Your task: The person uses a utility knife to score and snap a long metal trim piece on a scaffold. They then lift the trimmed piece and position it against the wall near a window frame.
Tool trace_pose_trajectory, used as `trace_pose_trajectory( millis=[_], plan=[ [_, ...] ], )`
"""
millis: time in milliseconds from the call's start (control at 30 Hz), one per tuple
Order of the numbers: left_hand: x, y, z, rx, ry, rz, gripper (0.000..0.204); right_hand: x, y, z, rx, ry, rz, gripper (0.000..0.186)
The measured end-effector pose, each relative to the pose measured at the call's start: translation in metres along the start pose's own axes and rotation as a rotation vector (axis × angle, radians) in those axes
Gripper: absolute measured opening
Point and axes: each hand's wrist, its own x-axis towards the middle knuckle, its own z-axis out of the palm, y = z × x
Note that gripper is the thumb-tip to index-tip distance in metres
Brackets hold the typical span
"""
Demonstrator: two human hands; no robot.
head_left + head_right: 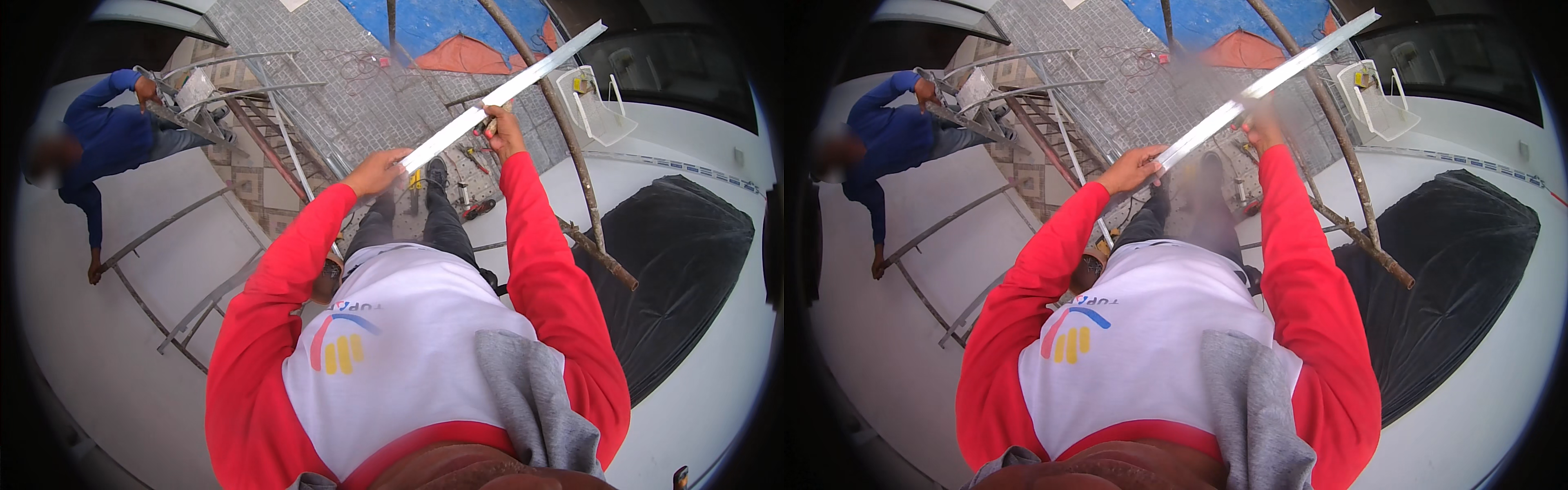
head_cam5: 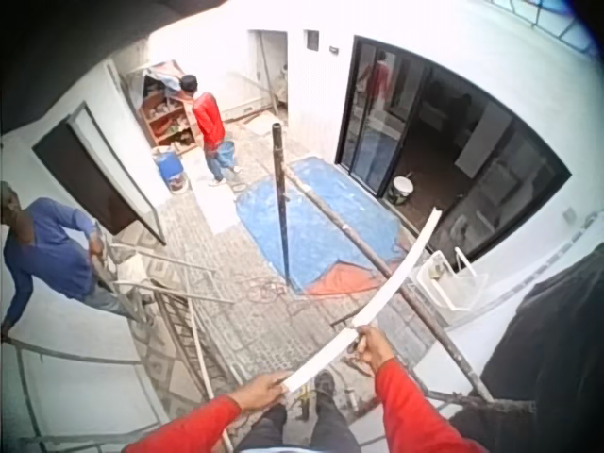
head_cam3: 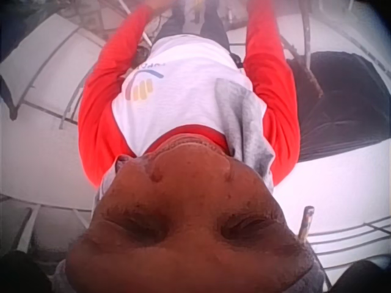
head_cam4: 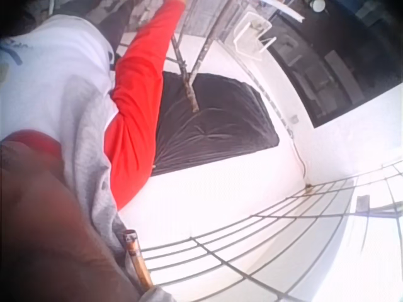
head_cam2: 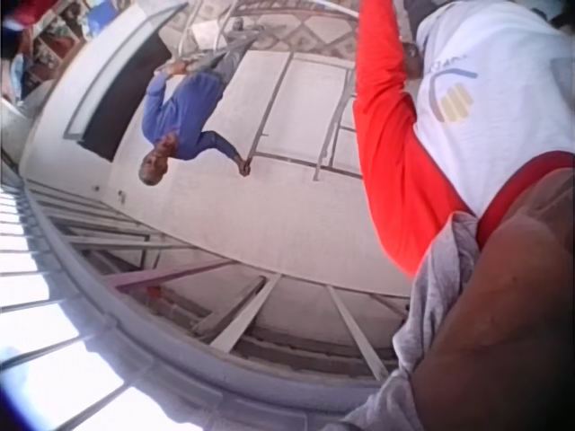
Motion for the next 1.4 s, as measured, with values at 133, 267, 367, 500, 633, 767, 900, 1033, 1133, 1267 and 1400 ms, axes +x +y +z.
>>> trace_pose_trajectory(
  millis=[133, 267, 367, 500, 633, 767, 900, 1033, 1133, 1267, 1400],
  plan=[
    [-0.001, 0.004, -0.001, 0.077, -0.03, -0.03, 0.041, -0.012, -0.013, 0.008, 0.004, -0.021, 0.035, 0.046],
    [-0.001, 0.005, 0.004, 0.105, 0.074, 0.045, 0.033, -0.01, -0.015, 0.006, 0.046, -0.016, 0.003, 0.046],
    [-0.005, 0.003, 0.004, 0.217, 0.081, 0.096, 0.028, -0.011, -0.016, 0.001, 0.018, 0.028, -0.046, 0.024],
    [-0.009, 0.006, 0.004, 0.383, 0.144, 0.144, 0.024, -0.013, -0.017, 0.008, 0.029, 0.056, -0.049, 0.021],
    [-0.01, 0.013, 0.009, 0.193, 0.207, -0.113, 0.025, -0.014, -0.016, 0.014, 0.01, 0.085, -0.059, 0.022],
    [-0.012, 0.012, 0.011, 0.349, 0.28, 0.029, 0.02, -0.053, -0.007, -0.005, 0.059, 0.023, 0.01, 0.036],
    [-0.015, 0.006, 0.008, 0.503, 0.373, 0.168, 0.016, -0.152, 0.027, -0.028, -0.461, -0.014, 0.146, 0.042],
    [-0.013, 0.005, 0.012, 0.503, 0.386, 0.211, 0.013, -0.219, 0.052, -0.009, -0.869, -0.36, 0.184, 0.05],
    [-0.013, 0.004, 0.019, 0.54, 0.399, 0.217, 0.013, -0.237, 0.05, 0.02, -1.006, -0.597, -0.157, 0.054],
    [-0.015, 0.001, 0.024, 0.567, 0.418, 0.231, 0.012, -0.244, 0.04, 0.045, -1.097, -0.504, -0.088, 0.06],
    [-0.017, -0.003, 0.028, 0.578, 0.44, 0.26, 0.011, -0.249, 0.037, 0.056, -1.157, -0.452, -0.185, 0.063]
  ],
)
